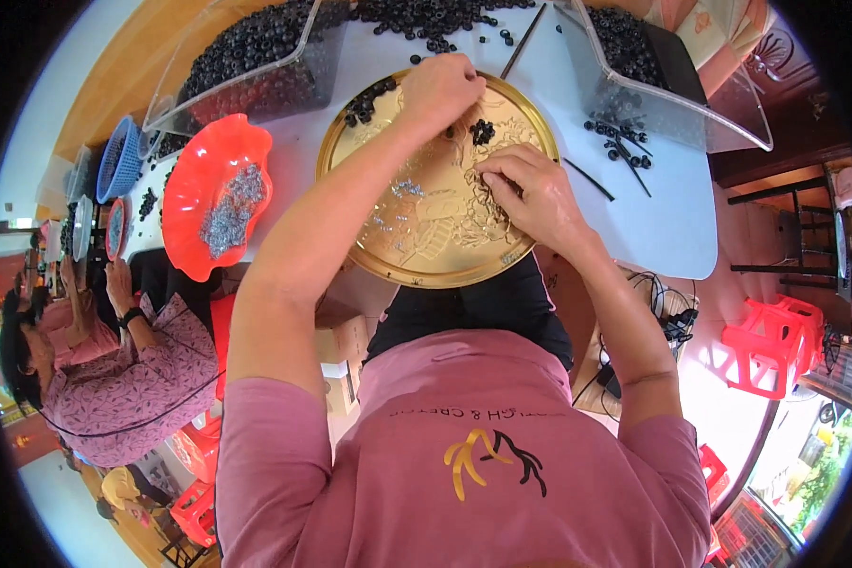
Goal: The person assembles small plastic beads and metal pins by hand at a workbench, taking components from plastic bins and placing them into a gold tray.
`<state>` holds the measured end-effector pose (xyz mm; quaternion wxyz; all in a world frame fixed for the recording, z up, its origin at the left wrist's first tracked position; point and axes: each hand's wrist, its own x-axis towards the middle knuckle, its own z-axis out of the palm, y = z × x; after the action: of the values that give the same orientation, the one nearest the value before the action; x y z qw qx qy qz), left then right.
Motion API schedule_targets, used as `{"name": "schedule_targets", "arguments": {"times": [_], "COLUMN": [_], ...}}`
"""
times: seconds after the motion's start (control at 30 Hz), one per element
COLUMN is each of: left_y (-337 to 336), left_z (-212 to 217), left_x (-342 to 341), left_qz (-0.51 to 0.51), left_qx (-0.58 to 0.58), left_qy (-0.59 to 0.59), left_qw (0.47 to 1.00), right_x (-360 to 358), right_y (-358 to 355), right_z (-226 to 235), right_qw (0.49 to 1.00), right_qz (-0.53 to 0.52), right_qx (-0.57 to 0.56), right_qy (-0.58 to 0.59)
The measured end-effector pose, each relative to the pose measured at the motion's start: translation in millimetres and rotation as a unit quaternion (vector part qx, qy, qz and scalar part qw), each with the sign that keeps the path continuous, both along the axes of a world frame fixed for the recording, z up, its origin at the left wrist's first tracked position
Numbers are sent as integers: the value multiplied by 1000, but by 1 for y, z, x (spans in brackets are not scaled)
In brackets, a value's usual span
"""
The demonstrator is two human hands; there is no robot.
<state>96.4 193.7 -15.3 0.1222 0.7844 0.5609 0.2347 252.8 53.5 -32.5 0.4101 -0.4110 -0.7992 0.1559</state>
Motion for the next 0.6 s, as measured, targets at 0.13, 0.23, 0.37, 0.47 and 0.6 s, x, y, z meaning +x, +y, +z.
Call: {"name": "schedule_targets", "arguments": {"times": [0.13, 0.23, 0.37, 0.47, 0.6], "left_y": [-6, -34, -82, -105, -127], "left_z": [12, 24, 39, 47, 54], "left_x": [-45, -77, -101, -114, -126], "left_qz": [-78, -72, -96, -101, -102], "left_qx": [-62, -166, -194, -191, -108], "left_qy": [-41, -72, -58, -24, 24], "left_qw": [994, 981, 975, 976, 989], "right_x": [-2, -1, 1, 4, 16], "right_y": [-1, -1, -2, 0, 10], "right_z": [-3, -1, 0, 5, 3], "right_qw": [1000, 1000, 999, 989, 945], "right_qz": [-6, -9, -9, -12, -11], "right_qx": [-2, -6, -27, -137, -270], "right_qy": [17, 19, 19, 51, 186]}}
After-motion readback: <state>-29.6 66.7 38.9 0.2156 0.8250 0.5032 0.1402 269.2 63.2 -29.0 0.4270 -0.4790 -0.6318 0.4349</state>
